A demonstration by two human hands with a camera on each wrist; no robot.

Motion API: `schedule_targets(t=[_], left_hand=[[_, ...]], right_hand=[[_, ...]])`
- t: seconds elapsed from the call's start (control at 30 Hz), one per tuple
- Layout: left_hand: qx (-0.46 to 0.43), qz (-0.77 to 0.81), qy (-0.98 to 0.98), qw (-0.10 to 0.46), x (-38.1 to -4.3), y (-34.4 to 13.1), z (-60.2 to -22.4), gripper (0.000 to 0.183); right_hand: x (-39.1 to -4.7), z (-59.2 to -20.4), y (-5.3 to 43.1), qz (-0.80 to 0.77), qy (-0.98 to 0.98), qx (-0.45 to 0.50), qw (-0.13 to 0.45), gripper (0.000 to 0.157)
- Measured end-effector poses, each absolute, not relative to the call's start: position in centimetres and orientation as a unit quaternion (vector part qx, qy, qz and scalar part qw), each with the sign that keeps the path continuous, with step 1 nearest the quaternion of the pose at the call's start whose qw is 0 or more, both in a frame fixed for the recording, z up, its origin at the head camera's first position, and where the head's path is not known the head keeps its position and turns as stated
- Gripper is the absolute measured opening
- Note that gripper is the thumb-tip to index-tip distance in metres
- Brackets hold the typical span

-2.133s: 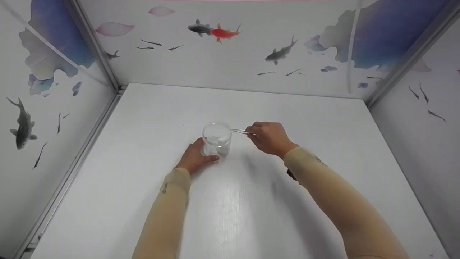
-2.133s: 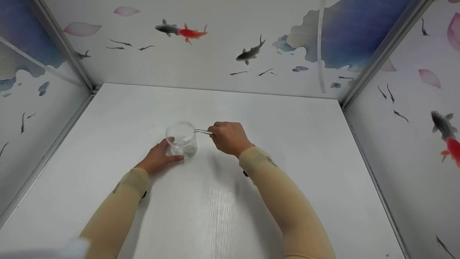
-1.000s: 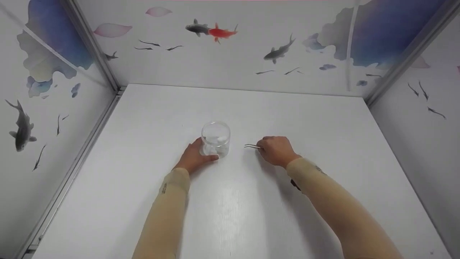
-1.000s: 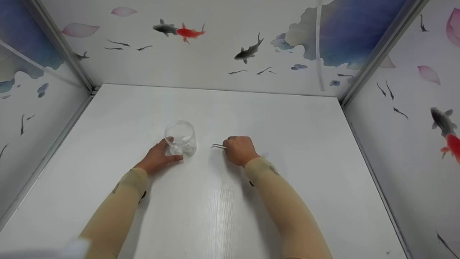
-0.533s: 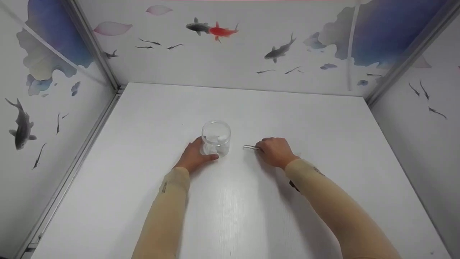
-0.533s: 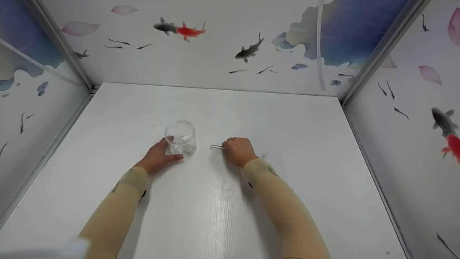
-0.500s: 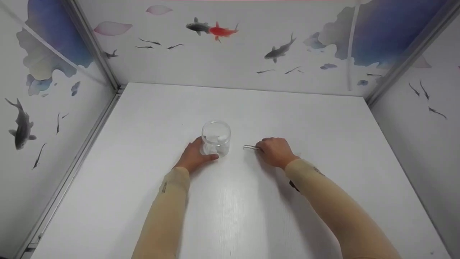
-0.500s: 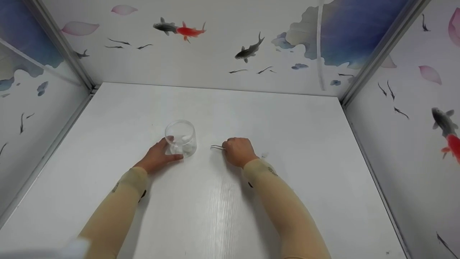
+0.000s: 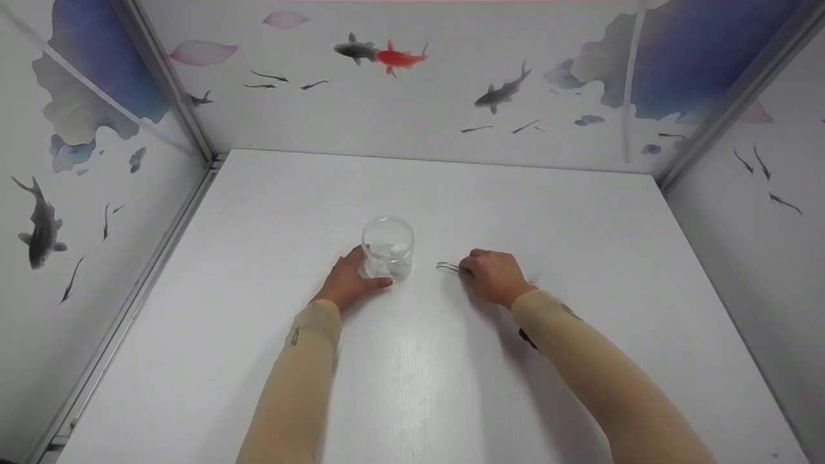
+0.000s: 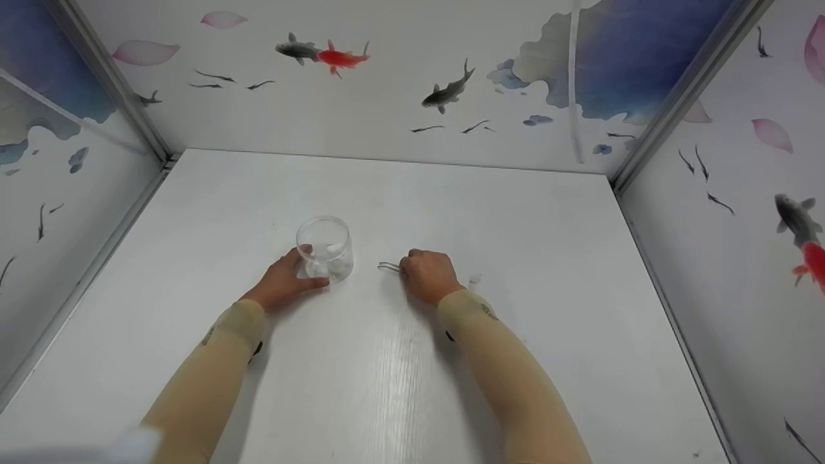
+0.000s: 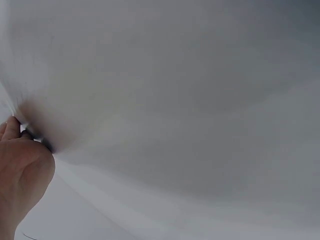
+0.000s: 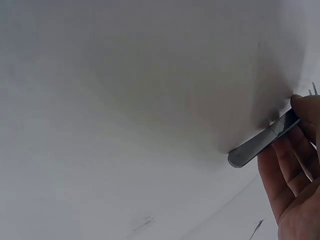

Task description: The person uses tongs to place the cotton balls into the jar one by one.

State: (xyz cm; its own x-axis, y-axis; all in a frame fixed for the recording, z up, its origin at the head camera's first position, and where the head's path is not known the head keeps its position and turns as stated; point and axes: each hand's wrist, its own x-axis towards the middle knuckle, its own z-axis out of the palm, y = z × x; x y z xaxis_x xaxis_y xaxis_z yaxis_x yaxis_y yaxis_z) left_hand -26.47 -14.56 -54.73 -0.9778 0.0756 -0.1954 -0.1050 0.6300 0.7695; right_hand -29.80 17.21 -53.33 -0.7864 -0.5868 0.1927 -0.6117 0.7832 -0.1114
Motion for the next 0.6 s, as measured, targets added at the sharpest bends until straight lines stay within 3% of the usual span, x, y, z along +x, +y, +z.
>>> schedule_targets(t=[0.3,0.6], left_hand=[[0.015,0.427,0.898,0.104,-26.8,-14.1,-55.0,0.103],[0.031,0.428,0.897,0.107,-26.9,-15.8,-54.3,0.122]], right_hand=[[-29.0,-53.1,18.6,0.092,-0.945,0.305,0.067,0.018],[-29.4,-51.1,21.7,0.110,-0.965,0.236,0.041,0.057]])
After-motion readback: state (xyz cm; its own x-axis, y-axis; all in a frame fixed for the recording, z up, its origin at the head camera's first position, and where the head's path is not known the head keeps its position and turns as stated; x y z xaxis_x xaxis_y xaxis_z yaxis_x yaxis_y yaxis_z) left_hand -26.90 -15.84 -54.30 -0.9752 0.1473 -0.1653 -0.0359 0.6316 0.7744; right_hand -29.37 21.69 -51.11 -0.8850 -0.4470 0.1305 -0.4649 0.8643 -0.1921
